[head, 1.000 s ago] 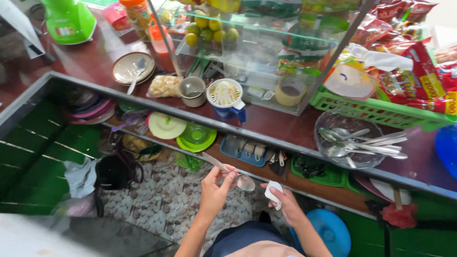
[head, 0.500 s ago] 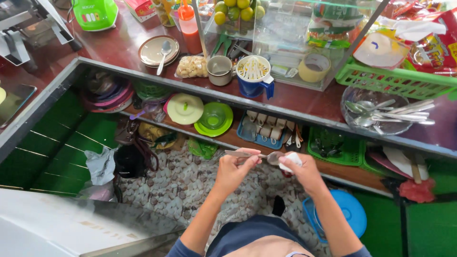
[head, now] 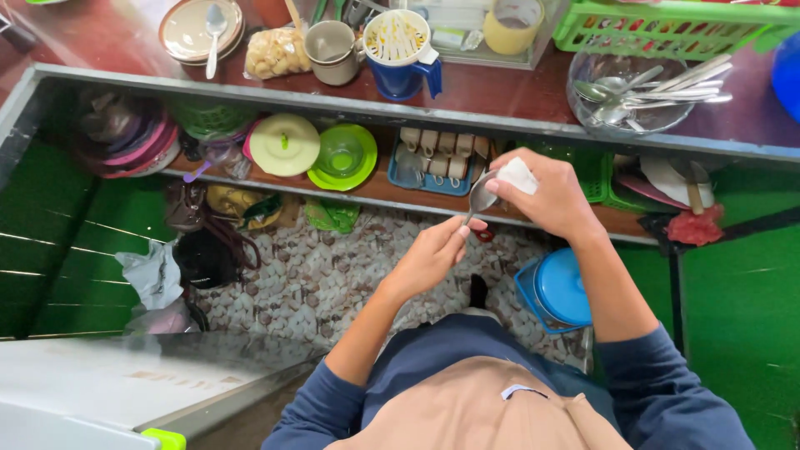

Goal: The person repeatedly picks up metal spoons from a glass bowl on a counter and wipes each spoon with a white cloth. The person handles the spoons one at a time, wiping both sides, then returns them to the bowl. The activity continues throughout the clip without visible sorting or drawer organization.

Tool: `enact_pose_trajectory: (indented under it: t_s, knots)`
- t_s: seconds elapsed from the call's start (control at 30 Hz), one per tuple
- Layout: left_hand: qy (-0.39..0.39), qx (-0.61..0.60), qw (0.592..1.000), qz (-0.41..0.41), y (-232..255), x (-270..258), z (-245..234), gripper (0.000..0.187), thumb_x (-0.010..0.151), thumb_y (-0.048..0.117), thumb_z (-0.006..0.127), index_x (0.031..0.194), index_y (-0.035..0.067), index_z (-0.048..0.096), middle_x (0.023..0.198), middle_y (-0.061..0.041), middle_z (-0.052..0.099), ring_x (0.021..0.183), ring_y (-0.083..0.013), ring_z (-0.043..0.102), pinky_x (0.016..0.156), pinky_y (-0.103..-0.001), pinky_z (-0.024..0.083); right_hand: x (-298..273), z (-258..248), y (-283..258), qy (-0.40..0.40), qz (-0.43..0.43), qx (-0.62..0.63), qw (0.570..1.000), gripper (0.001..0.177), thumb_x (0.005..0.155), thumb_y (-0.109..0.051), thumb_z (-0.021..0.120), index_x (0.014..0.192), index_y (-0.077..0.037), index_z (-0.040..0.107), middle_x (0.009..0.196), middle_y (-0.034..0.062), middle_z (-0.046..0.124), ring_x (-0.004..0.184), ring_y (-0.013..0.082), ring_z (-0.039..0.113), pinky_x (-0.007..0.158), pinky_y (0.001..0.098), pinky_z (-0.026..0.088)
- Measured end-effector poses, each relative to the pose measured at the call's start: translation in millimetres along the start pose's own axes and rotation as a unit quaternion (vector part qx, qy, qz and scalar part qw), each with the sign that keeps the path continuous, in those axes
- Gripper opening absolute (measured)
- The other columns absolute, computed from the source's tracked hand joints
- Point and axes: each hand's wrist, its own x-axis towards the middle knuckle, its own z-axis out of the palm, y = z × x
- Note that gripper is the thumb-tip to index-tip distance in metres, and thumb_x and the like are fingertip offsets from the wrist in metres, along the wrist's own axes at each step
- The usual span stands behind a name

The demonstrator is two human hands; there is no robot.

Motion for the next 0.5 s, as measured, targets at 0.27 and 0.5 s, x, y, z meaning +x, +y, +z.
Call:
enact_pose_trajectory:
  t_s: [0.27,0.5]
  knots:
    - [0.013,-0.239,0.968,-0.078,10,11,11,0.041,0.102,0.012,0.042,0.136,-0.003,0.059,0.063,-0.007,0.046,0.046,-0.0103,0.035,0.030,-0.024,0.032,-8,1,-8,0.201,-0.206,-0.102,0.952,0.029,0.094,0.004,0.058,0.117,-0.005,0.074,0.113,0.0090,0.073,0.096,0.0307,0.066,0.086,0.0389,0.052]
    - [0.029,-0.173,0.983,-0.050,4,21,23,0.029,0.105,0.016,0.045,0.111,0.003,0.070,0.050,-0.006,0.047,0.028,-0.0137,0.040,0.023,-0.026,0.032,-29,34,-15,0.240,-0.322,-0.211,0.891,0.038,0.089,0.010,0.058,0.116,-0.006,0.079,0.119,0.0082,0.077,0.093,0.0234,0.069,0.082,0.0324,0.058]
